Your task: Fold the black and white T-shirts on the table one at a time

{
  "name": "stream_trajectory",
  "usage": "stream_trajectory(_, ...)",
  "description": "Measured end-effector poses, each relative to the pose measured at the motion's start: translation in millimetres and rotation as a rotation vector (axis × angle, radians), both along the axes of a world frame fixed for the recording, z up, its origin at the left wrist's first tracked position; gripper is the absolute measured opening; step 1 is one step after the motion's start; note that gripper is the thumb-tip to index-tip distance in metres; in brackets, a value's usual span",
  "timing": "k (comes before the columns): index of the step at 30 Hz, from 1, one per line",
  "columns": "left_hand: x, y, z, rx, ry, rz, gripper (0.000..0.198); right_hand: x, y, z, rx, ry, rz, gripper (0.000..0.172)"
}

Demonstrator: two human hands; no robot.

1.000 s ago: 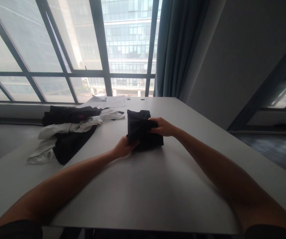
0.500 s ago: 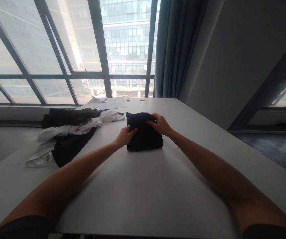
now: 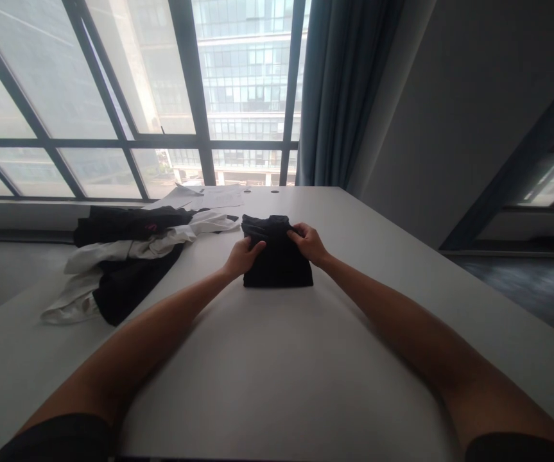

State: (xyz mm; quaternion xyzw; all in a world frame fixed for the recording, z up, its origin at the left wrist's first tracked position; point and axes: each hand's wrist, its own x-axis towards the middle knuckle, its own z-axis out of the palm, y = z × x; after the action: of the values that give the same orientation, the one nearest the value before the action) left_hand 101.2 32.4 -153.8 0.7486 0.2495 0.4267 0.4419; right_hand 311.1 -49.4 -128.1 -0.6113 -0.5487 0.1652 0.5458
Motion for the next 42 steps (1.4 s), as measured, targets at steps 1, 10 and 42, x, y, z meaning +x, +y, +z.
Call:
stream_trajectory(1, -1.3, -0.7, 1.4, 0.019, 0.000, 0.011, 0.050, 0.8, 0.4, 0.5, 0.039, 0.012, -0.020, 0.039)
stream_trajectory(10, -6.5, -1.6, 3.5, 0.124, -0.038, 0.162, 0.057, 4.4, 4.8, -4.7, 0.095, 0.041, -0.023, 0.048)
stream_trajectory(42, -4.3, 0.2, -0.8, 0.621, 0.527, 0.067, 0.034, -12.3, -8.3, -19.6, -0.147, -0.779, -0.219, 0.036)
